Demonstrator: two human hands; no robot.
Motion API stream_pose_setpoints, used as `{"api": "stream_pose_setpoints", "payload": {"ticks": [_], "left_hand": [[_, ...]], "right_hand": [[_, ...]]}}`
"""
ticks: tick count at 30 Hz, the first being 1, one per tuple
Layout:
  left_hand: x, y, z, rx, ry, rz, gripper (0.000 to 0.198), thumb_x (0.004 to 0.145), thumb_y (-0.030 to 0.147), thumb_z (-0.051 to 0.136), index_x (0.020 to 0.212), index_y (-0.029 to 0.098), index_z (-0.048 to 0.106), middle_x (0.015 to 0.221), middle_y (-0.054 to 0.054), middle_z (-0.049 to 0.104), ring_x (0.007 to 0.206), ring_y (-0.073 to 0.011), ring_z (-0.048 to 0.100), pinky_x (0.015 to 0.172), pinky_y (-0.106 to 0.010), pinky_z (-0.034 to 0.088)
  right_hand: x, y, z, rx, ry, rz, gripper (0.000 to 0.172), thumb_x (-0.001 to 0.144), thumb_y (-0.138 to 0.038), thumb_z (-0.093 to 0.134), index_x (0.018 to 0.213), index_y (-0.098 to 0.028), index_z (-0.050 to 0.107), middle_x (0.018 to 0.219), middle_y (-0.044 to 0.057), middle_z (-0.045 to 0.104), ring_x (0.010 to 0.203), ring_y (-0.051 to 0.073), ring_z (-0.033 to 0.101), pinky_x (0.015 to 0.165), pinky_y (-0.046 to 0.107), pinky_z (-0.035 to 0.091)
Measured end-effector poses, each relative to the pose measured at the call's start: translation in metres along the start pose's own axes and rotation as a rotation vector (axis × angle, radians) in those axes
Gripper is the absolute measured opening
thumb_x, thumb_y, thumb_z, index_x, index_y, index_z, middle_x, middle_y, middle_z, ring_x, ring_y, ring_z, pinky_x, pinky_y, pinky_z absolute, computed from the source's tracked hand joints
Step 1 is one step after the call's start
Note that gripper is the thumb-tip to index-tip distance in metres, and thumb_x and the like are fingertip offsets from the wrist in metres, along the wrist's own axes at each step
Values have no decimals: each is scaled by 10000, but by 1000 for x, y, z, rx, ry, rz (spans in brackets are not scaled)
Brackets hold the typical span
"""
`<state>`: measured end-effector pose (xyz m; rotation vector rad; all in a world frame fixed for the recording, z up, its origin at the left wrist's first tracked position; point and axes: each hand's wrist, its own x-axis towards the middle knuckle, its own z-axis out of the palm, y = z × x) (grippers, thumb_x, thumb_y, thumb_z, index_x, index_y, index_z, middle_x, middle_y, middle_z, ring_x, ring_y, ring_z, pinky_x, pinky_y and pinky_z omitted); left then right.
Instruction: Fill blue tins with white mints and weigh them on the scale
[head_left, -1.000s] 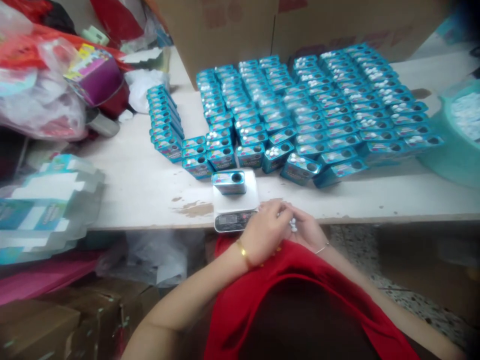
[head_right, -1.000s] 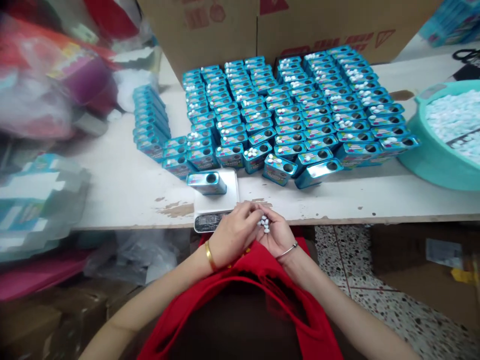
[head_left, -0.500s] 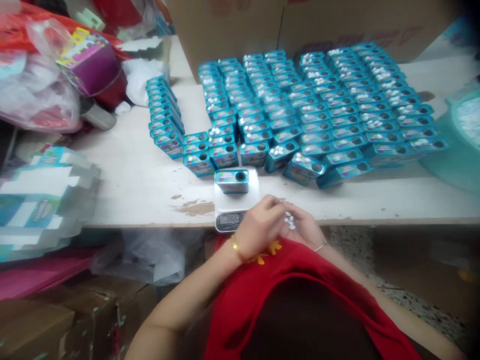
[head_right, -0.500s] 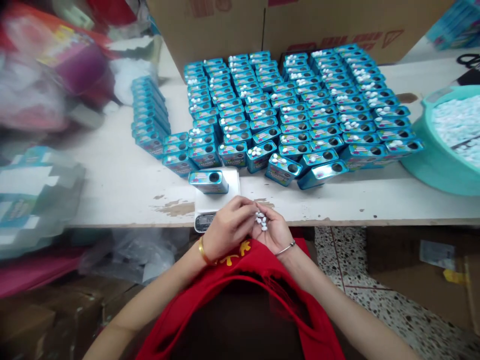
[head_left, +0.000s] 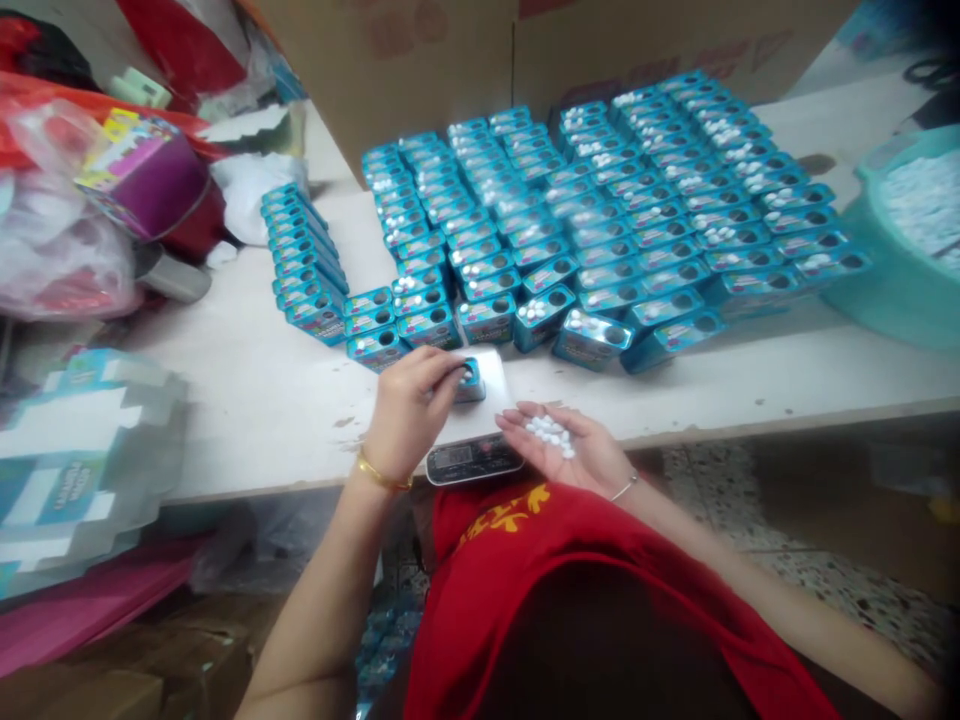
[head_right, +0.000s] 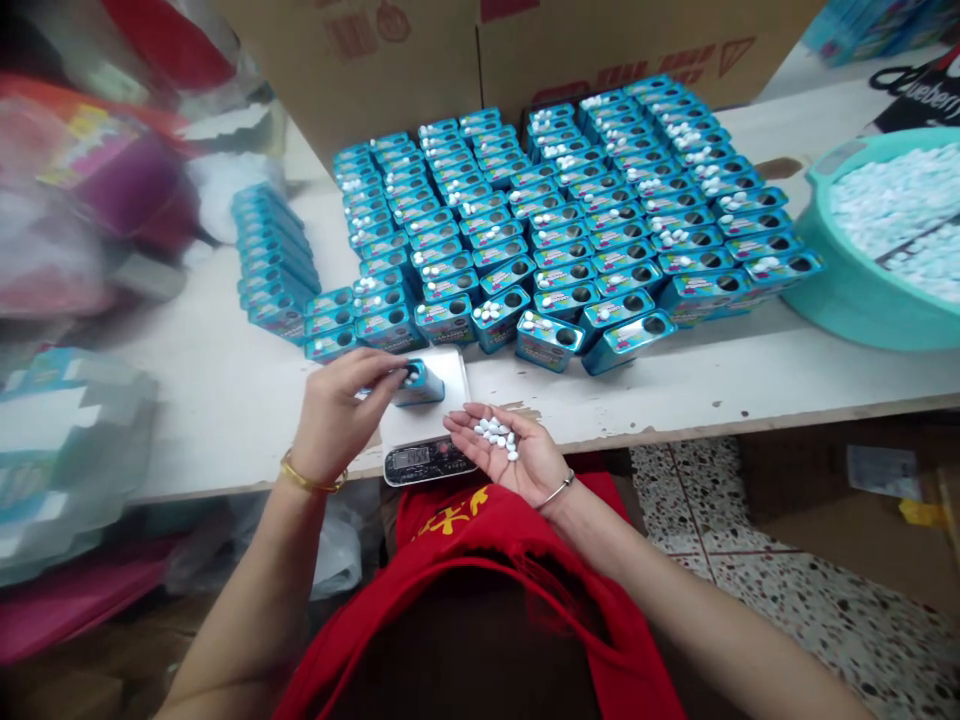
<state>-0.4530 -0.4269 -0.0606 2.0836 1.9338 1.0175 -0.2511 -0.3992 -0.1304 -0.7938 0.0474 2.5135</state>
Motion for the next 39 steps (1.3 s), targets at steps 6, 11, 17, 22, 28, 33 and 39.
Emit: {"api": "stream_pose_setpoints", "payload": {"ticks": [6,11,17,22,28,33,39], "left_hand": [[-5,18,-10,-11,129,-43,83,877,186,571,841,172,645,801,-19,640,703,-121,563,655,-260,476],[-21,25,-25,-35,294,-121,64,862,204,608,911,193,649,867,-20,644,770,-133,587,672,-271,487],[-45,-1,-41,-52,416,-339,121,874,284,604,950,203,652,906,-30,647,758,-140,600,681,-286,499],[-55,-17,-39,-42,392,-391,151,864,323,609,929,192,648,889,-30,647,727,-134,587,656,-276,503],[-54,-20,-34,-32,329,-327,132,867,301,597,909,183,642,882,-34,644,729,-128,579,654,-262,488],[-48,-22,-28,35,253,-232,157,859,282,607,980,183,628,937,-37,633,731,-119,571,634,-255,462],[-44,-11,-15,66,286,-104,268,843,226,634,1106,185,601,1009,-64,606,807,-147,582,673,-277,486]], "right_hand": [[1,-3,-3,5,-3,6,233,906,-148,433,993,-74,636,1008,169,721,1055,239,663,922,355,556],[0,-11,-10,-2,86,-41,226,905,-134,432,979,-76,637,956,157,730,1010,236,683,879,335,579],[-1,-19,-19,-12,221,-99,256,906,-117,405,1026,-71,626,953,152,728,995,238,689,837,311,596],[-1,-17,-21,-4,155,-96,270,887,-114,430,1074,-67,619,1017,176,716,1042,241,670,865,331,587],[-2,-15,-19,-11,90,-76,238,884,-117,457,1015,-45,643,1020,193,713,1028,253,675,876,327,581],[-1,-13,-19,-25,58,-51,217,879,-120,480,1015,-69,641,1024,178,716,1038,240,672,889,326,576],[0,-7,-5,-43,95,-34,253,911,-140,429,1039,-57,631,1048,176,712,1052,242,665,890,338,573]]}}
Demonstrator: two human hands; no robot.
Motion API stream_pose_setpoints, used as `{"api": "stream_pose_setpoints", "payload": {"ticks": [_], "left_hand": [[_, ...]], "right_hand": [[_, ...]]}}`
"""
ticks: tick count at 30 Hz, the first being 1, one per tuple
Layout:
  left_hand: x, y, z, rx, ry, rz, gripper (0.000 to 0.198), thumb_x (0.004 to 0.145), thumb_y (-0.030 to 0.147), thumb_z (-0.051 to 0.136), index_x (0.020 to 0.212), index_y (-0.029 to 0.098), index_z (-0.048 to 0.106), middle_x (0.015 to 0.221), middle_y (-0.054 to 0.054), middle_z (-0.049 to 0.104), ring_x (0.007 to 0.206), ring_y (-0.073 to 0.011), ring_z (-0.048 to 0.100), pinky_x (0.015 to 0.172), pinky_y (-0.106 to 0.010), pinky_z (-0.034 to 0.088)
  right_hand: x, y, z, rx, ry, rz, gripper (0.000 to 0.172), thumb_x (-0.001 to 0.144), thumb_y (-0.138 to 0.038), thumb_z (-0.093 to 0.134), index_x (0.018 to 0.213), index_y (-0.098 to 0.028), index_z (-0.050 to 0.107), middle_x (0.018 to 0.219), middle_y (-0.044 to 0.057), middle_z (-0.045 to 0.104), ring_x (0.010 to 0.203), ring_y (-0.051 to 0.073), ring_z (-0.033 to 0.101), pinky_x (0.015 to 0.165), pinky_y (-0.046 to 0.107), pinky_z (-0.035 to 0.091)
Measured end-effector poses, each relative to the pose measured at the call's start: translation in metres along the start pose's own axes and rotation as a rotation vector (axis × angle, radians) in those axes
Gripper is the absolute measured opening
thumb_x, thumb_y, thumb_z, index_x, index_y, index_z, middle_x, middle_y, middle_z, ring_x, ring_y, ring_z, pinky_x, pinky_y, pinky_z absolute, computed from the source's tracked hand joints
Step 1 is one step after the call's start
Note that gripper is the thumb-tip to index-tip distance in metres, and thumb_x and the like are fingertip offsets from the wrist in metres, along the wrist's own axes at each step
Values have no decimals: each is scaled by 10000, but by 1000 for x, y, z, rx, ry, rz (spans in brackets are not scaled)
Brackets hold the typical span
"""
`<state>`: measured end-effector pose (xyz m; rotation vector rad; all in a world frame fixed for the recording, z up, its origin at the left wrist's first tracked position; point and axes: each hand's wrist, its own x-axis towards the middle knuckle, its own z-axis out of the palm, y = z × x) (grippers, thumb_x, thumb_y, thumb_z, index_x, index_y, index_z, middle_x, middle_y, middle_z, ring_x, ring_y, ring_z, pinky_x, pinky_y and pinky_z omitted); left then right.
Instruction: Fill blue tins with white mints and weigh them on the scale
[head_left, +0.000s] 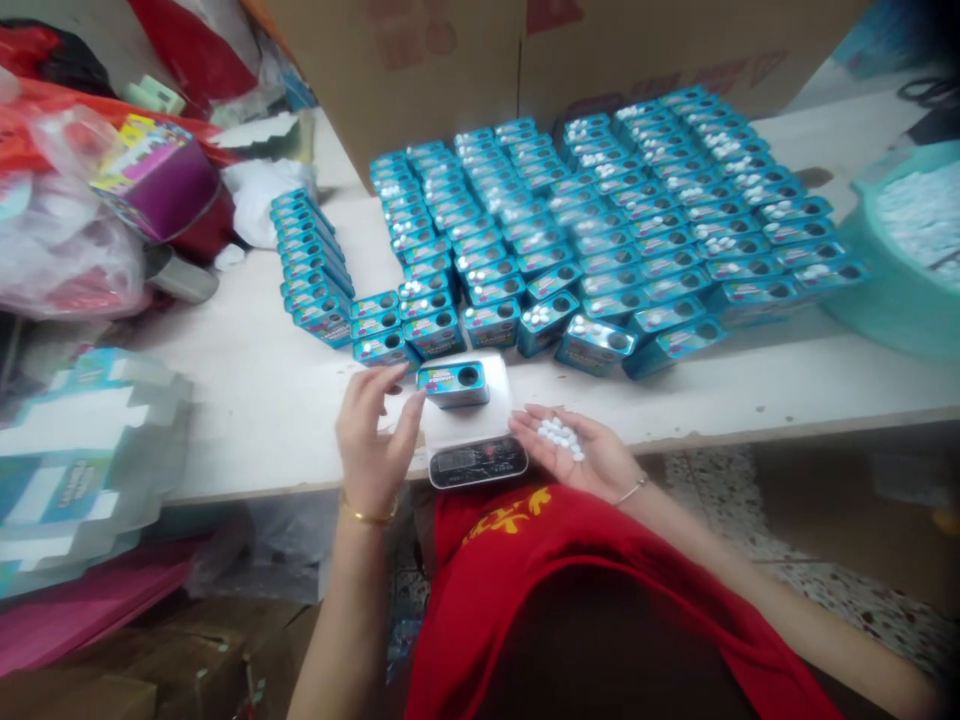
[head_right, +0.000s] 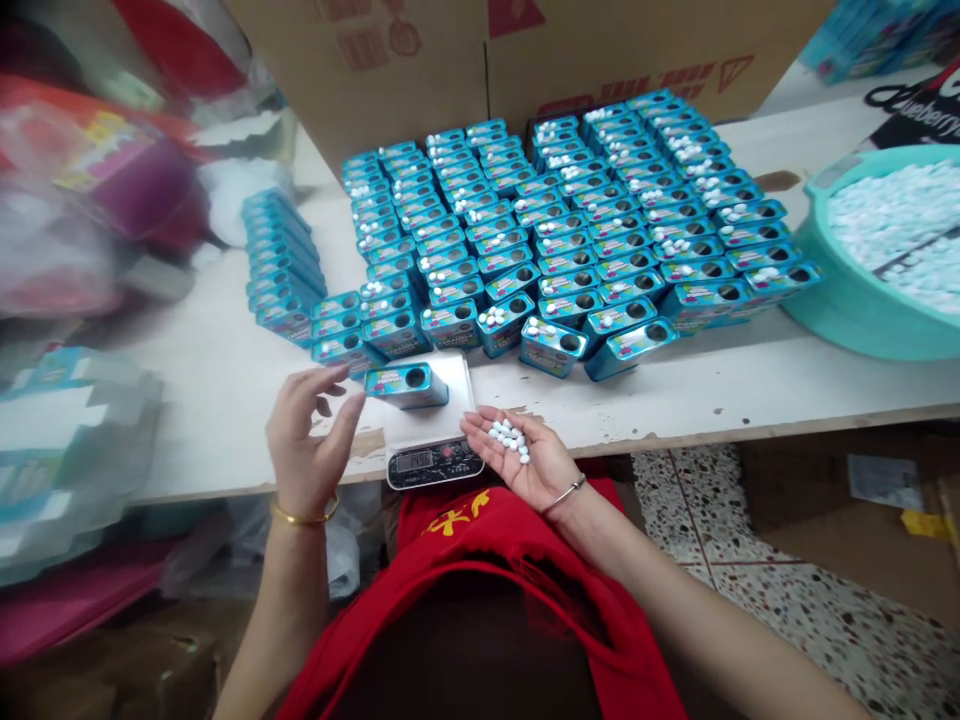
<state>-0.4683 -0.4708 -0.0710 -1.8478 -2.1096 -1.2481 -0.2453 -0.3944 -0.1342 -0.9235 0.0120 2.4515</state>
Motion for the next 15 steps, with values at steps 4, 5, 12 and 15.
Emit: {"api": "stream_pose_setpoints", "payload": {"ticks": [4,5,12,15], "left_hand": [[-9,30,17,-146,-219,137,296,873,155,572,1165,203,566,1035,-75,609,874,-160,596,778,-309,526],[-11,37,23,-192,-304,166,307,880,144,552,1181,203,554,1051,-84,603,914,-170,596,797,-316,530],[-18,54,53,-289,-473,146,250,884,109,480,1104,191,569,1093,-111,558,1033,-203,566,870,-359,528],[-19,54,56,-259,-479,150,174,877,100,475,996,178,576,1067,-107,564,1016,-201,567,856,-346,525]], "right_hand": [[-1,4,15,28,-104,29,302,940,-169,378,1089,-64,618,1056,146,714,1005,204,684,870,332,572],[-1,5,18,38,-135,32,312,944,-174,369,1103,-71,616,1031,131,721,957,183,697,841,312,579],[-5,11,29,74,-168,-11,336,912,-136,375,1110,-101,644,902,70,738,811,121,692,771,209,568],[-6,12,27,78,-183,13,343,909,-139,371,1114,-104,643,873,62,735,814,131,694,786,230,569]]}}
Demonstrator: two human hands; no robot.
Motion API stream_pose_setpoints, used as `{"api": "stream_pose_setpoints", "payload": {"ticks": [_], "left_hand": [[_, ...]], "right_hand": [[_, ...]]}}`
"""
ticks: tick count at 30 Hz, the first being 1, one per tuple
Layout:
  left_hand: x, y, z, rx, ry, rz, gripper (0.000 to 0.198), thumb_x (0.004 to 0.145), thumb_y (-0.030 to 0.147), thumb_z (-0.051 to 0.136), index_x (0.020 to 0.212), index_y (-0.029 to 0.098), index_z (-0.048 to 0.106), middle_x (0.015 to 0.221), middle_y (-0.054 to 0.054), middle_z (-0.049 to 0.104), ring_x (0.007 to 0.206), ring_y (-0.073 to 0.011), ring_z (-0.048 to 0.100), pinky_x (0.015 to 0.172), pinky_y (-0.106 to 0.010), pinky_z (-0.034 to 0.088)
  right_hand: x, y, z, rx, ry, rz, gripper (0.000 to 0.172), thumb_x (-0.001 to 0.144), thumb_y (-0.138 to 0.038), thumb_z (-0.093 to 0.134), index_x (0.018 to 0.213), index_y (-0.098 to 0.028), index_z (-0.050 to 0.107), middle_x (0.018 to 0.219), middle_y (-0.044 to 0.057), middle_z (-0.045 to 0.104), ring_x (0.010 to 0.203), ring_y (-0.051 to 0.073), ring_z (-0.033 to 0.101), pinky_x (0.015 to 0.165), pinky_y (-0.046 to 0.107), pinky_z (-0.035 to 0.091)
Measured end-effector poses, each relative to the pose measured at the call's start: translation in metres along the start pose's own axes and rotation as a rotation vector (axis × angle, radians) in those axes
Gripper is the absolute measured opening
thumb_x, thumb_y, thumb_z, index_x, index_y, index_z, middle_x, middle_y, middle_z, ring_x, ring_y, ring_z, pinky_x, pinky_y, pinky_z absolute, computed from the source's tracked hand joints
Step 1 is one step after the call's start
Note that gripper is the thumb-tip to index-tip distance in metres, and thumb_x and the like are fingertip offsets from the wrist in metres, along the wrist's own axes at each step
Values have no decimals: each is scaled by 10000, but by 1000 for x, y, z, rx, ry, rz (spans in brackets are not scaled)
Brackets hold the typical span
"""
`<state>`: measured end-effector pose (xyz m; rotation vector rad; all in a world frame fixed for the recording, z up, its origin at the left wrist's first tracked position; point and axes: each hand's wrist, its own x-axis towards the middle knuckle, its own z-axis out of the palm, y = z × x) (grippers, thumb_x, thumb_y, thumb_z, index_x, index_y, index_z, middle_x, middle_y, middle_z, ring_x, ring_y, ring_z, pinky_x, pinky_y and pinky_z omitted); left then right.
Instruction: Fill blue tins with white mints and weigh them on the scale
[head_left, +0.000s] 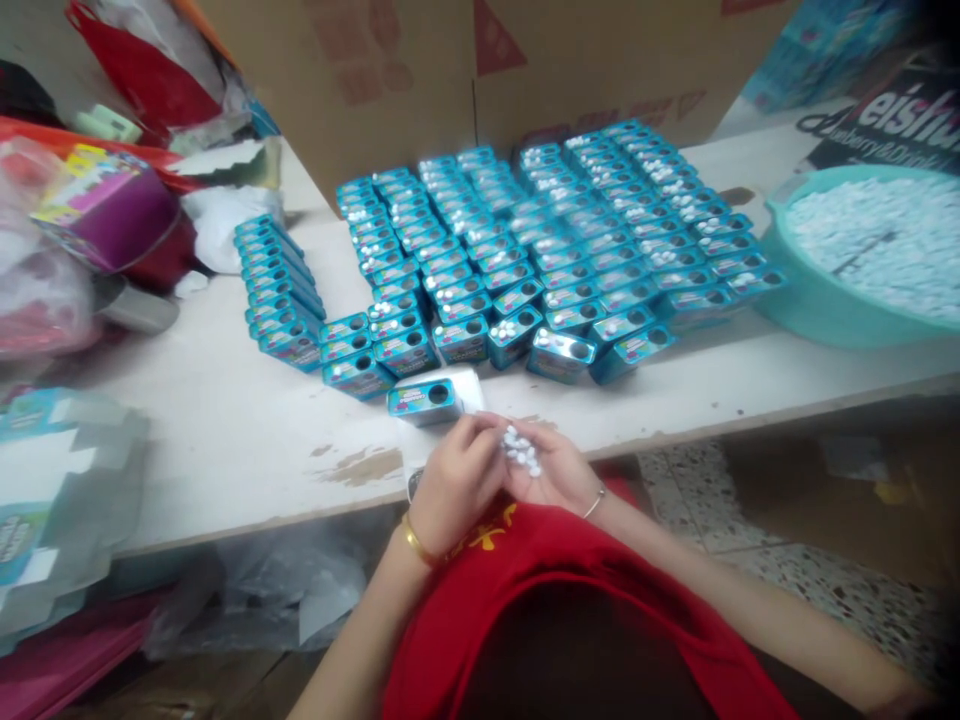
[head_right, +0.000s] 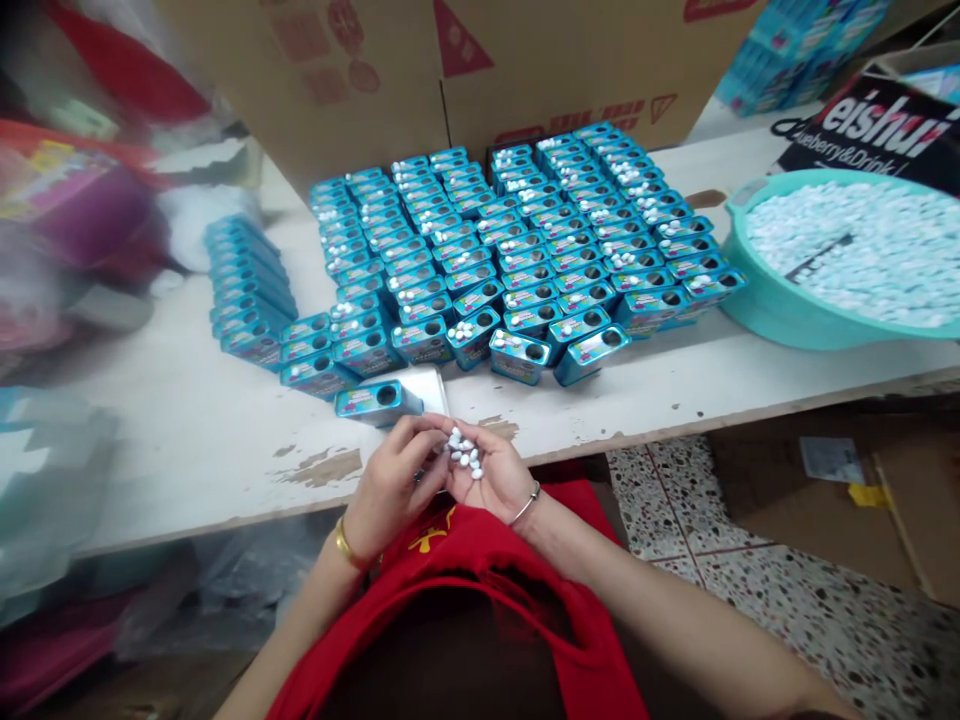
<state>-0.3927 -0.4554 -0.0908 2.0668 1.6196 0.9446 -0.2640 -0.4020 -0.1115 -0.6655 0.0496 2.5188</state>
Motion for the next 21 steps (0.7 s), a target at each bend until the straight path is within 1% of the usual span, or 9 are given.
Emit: {"api": "stream_pose_setpoints", "payload": {"ticks": [3,6,9,11,12,15,16,18,21], "left_hand": [[-1,-1,2,45,26,6,132,870,97,480,935,170,569,1028,-104,576,974,-198,573,828,-337,523],[0,-1,0,69,56,6,131,870,104,484,943,172,570,961,-86,582,890,-178,578,786,-315,522],[3,-1,-7,80,32,26,132,869,107,485,941,176,572,937,-75,586,863,-168,575,768,-300,517],[7,-1,-15,72,43,45,122,865,109,503,938,177,575,931,-69,591,864,-161,576,767,-288,513],[9,-2,-19,71,78,46,116,861,113,518,938,177,577,924,-63,593,851,-154,577,764,-283,511],[16,-6,-36,131,240,5,92,843,128,565,919,177,584,876,-39,598,786,-136,574,734,-269,503],[19,-8,-41,163,275,-17,78,840,132,571,902,176,587,854,-31,597,761,-131,571,719,-264,499],[22,-12,-50,211,278,-50,61,836,135,574,878,172,597,819,-23,603,727,-126,571,696,-255,492],[21,-15,-62,231,245,-69,98,834,139,575,910,167,630,828,-28,634,710,-123,588,696,-254,494]], "right_hand": [[1,0,-2,23,2,13,344,915,-132,353,1079,-89,653,835,62,728,763,119,687,766,214,565],[3,-1,0,26,5,1,348,922,-127,340,1039,-74,663,807,63,720,719,101,674,738,181,556],[4,-2,7,14,-19,-17,373,935,-128,307,1016,-69,667,829,76,722,706,96,671,718,175,554],[4,-3,12,3,-51,-28,379,939,-133,298,1030,-71,660,898,93,728,759,105,681,737,189,557],[4,-4,15,-1,-63,-32,374,940,-140,302,1040,-71,656,938,101,727,813,116,687,771,205,557],[4,-6,17,-2,-60,-34,358,942,-159,315,1046,-71,646,1046,119,712,1003,159,668,915,272,528],[4,-6,16,-3,-49,-29,352,941,-162,319,1041,-74,645,1070,120,707,1044,169,655,948,290,514],[4,-7,13,-6,-21,-22,338,937,-165,329,1036,-77,640,1092,124,700,1088,187,639,974,313,503],[3,-10,7,-13,20,-35,314,931,-167,351,1036,-72,631,1065,133,705,1072,202,648,938,318,529]]}}
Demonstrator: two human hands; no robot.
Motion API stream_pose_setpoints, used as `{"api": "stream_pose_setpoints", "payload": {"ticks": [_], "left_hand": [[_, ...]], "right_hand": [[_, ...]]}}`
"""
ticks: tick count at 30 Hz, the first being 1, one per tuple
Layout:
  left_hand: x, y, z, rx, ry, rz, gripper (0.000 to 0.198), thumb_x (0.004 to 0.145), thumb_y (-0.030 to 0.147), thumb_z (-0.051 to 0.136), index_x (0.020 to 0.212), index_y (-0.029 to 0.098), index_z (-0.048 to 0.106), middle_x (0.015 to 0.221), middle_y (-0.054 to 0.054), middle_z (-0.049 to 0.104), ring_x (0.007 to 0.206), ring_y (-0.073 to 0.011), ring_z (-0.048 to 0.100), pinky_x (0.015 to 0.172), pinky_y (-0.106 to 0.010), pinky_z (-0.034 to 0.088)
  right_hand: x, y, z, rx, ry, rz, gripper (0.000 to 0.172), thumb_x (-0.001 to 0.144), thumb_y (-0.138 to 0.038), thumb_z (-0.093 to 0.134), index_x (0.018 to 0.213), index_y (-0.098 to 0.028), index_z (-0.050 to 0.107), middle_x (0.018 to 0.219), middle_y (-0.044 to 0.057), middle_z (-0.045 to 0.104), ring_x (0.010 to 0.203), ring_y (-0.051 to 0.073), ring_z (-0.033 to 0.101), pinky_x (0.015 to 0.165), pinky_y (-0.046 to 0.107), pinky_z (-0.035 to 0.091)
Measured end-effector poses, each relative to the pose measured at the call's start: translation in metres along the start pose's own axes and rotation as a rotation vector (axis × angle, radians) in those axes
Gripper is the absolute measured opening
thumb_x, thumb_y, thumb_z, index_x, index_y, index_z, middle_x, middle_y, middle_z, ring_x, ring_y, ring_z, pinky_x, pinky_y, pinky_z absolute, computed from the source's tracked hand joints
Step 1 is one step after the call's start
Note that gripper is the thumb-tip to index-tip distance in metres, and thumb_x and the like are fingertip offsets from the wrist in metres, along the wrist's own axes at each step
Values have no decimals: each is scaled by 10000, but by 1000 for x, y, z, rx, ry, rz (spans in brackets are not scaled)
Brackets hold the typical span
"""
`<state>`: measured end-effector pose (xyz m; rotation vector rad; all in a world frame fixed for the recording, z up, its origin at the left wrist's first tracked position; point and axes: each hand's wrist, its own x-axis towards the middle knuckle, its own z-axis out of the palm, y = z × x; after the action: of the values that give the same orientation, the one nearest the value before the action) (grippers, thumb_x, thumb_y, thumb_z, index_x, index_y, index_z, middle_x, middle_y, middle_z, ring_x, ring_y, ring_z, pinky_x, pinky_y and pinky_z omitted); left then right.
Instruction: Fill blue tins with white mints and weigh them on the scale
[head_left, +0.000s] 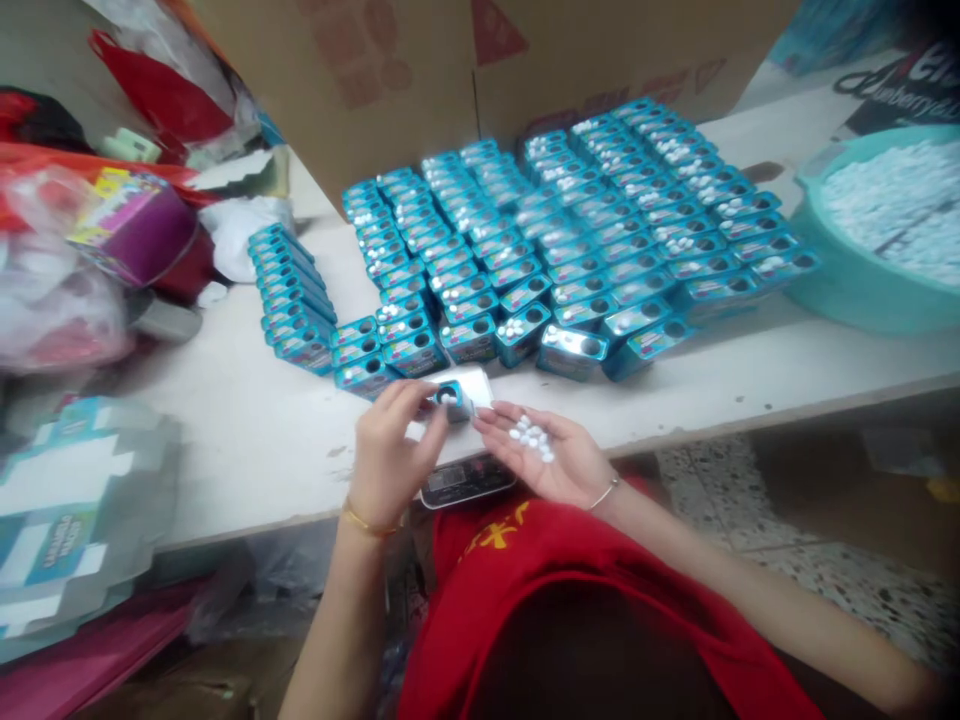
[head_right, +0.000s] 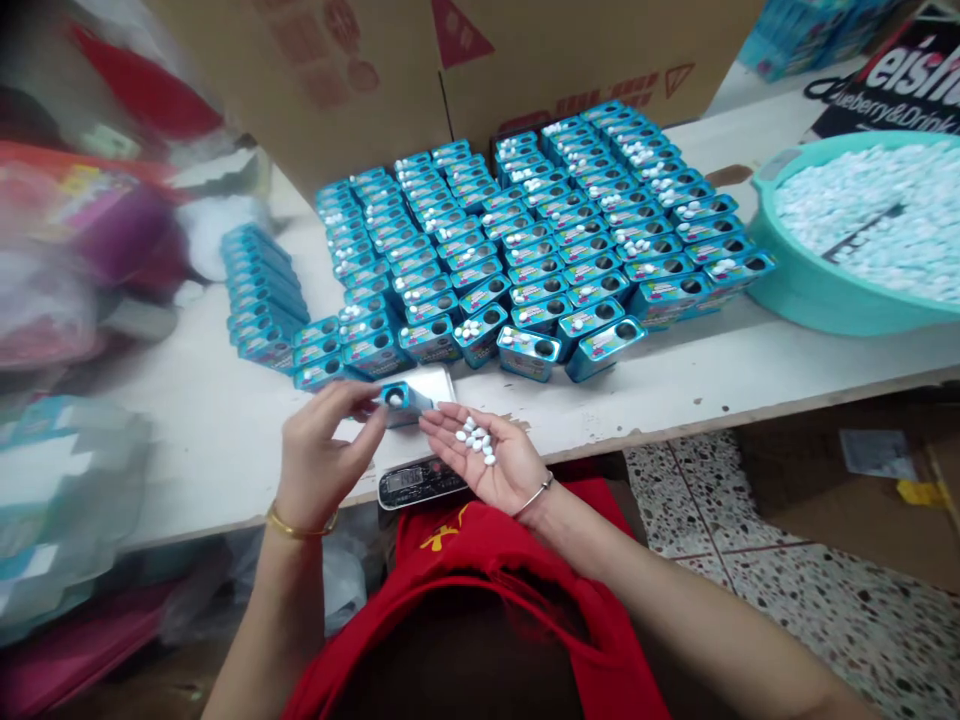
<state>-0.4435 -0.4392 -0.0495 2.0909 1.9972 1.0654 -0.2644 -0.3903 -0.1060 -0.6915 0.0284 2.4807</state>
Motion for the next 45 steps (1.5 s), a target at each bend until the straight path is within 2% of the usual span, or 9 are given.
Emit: {"api": "stream_pose_setpoints", "payload": {"ticks": [2,5,7,10,14,20,31,37,45], "left_hand": [[-3,-3,-10,16,39,-18,126,830,147,586,937,172,648,850,-29,654,715,-124,597,705,-259,498],[-12,-10,-26,63,140,-104,123,836,169,593,938,184,661,866,-24,672,723,-125,603,717,-264,501],[-20,-17,-34,88,193,-176,111,847,188,589,928,185,664,866,-24,676,719,-124,608,715,-264,502],[-31,-30,-41,95,223,-253,107,857,217,590,923,181,665,877,-34,680,735,-130,618,712,-265,502],[-41,-42,-40,75,226,-309,118,865,247,590,929,181,665,882,-38,681,746,-135,621,702,-262,501],[-43,-45,-36,57,221,-313,115,867,252,585,912,180,663,868,-30,677,714,-124,615,671,-249,497],[-45,-49,-31,58,189,-297,106,866,250,583,888,181,660,827,-17,670,690,-120,607,677,-251,481],[-43,-52,-29,28,186,-275,111,867,248,582,895,175,660,819,-23,663,706,-128,608,682,-257,480],[-42,-49,-28,31,182,-280,126,872,268,573,894,178,659,815,-23,661,717,-134,604,694,-265,481]], "right_hand": [[-1,-5,-6,-14,43,-19,301,928,-161,357,1031,-77,626,1001,130,716,997,194,677,862,299,564],[-1,-16,-21,-54,153,-48,271,931,-154,366,1018,-103,617,800,81,711,724,140,691,623,223,579],[0,-22,-35,-81,232,-72,226,928,-150,394,991,-122,609,671,32,662,543,98,615,448,168,500],[0,-26,-55,-110,288,-90,118,888,-134,477,920,-132,591,594,-15,583,430,57,494,326,119,355],[-2,-24,-67,-118,260,-82,82,820,-146,568,897,-121,581,585,-27,534,418,47,439,309,109,294],[-5,-22,-56,-144,220,-97,227,807,-117,482,1010,-90,580,632,13,561,445,66,451,320,125,327],[-6,-15,-54,-318,146,-49,192,813,-167,611,1002,-146,587,644,-35,543,412,28,346,330,114,279],[-9,-12,-29,-482,38,-44,248,831,-286,651,1026,-148,583,534,-85,456,369,14,203,337,134,138],[13,-14,60,-814,-213,-2,286,923,-271,520,1165,-123,560,489,-92,464,324,14,208,335,144,140]]}}
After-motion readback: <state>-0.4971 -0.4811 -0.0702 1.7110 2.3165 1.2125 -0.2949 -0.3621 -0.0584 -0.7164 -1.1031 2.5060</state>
